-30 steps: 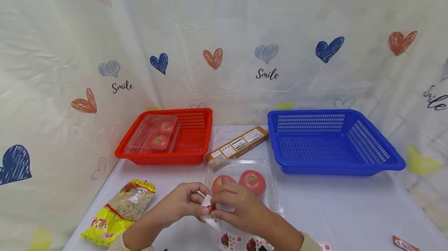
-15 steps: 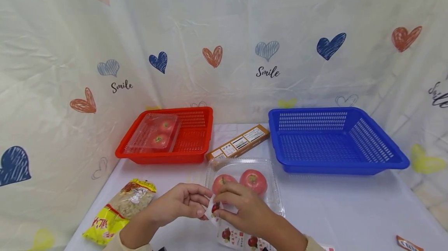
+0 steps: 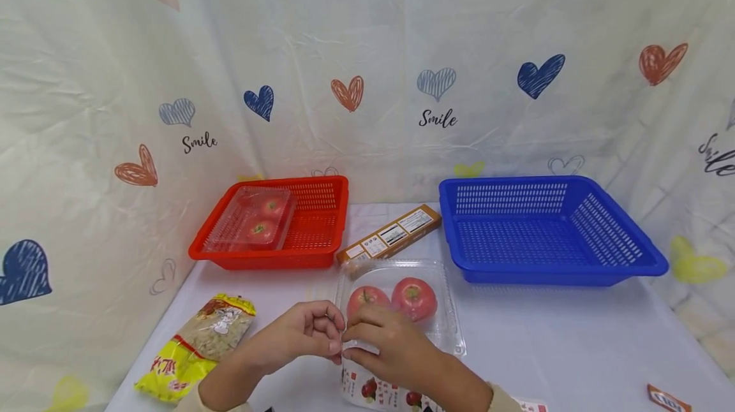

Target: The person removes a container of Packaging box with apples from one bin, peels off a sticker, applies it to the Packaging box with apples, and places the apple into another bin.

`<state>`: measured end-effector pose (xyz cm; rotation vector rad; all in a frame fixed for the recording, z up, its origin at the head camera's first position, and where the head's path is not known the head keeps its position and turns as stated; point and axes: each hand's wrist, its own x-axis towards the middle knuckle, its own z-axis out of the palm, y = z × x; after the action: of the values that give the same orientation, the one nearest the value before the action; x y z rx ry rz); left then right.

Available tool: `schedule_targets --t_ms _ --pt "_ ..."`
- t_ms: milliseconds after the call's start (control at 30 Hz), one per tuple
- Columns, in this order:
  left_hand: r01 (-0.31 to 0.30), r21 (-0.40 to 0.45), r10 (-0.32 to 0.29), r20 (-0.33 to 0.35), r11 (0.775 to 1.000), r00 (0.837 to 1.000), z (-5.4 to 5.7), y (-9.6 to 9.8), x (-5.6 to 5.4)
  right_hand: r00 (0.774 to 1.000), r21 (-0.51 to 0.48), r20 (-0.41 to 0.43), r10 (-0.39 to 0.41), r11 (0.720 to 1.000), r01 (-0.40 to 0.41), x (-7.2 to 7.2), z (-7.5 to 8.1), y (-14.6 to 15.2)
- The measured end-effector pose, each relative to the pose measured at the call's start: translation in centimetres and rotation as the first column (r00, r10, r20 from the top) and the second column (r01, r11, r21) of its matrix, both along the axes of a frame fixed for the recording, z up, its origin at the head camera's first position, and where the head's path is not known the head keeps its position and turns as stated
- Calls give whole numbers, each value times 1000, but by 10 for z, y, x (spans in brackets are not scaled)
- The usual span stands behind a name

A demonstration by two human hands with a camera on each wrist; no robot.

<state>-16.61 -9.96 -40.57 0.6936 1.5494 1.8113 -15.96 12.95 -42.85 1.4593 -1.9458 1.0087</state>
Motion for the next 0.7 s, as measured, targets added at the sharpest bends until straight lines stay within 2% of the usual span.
schedule_targets --t_ms 300,533,700 --pt "-26 -47 27 8 999 1000 0 2 4 1000 -10 -7 7 1000 -7 0 -2 -2" --pt "-58 -59 52 -94 997 994 -2 2 4 1000 -12 -6 8 1000 -8 0 0 -1" --pt "-112 -91 103 -97 990 990 -3 4 5 1000 -18 -9 15 1000 -16 -2 0 -3"
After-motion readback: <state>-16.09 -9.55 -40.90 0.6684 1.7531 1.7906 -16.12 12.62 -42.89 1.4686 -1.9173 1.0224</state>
